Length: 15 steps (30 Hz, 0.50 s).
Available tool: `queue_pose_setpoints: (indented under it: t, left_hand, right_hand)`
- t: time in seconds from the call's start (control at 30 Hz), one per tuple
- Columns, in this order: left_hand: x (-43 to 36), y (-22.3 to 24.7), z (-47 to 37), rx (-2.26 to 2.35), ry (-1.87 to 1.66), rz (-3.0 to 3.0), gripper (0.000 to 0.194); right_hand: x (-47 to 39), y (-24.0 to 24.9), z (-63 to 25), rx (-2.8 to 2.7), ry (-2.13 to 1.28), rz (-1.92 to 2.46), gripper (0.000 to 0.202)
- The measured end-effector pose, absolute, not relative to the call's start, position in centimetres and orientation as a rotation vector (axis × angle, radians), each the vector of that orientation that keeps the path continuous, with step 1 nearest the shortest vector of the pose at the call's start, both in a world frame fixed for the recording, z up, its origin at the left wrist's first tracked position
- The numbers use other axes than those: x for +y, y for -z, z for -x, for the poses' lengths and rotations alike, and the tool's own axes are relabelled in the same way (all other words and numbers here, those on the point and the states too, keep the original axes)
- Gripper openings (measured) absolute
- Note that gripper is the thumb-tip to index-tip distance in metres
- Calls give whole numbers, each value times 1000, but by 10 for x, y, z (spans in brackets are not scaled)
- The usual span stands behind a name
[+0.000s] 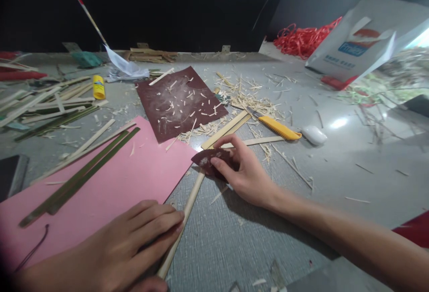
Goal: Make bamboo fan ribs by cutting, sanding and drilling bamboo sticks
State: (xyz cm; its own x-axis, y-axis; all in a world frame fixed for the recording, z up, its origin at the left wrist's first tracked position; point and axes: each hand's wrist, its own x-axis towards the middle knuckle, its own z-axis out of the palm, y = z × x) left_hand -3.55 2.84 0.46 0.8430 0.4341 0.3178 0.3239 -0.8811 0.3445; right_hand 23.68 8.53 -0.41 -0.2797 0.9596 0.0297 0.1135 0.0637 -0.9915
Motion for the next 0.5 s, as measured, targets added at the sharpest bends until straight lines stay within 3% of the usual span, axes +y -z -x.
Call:
queue_pose_setpoints:
  t: [0.2,0.3,0.5]
  left_hand:
    - [29,-6,33,554,-583,-2761,43]
    - [28,-9,31,586,-561,-2759,46]
    - [26,-6,33,574,-567,-2762,45]
  right_hand:
    - [86,2,-236,-1602,-1304,1183,30]
    - [84,1,-235,-1657,-1260,1199,23]
    - [80,0,-238,-1924,-816,1153,15]
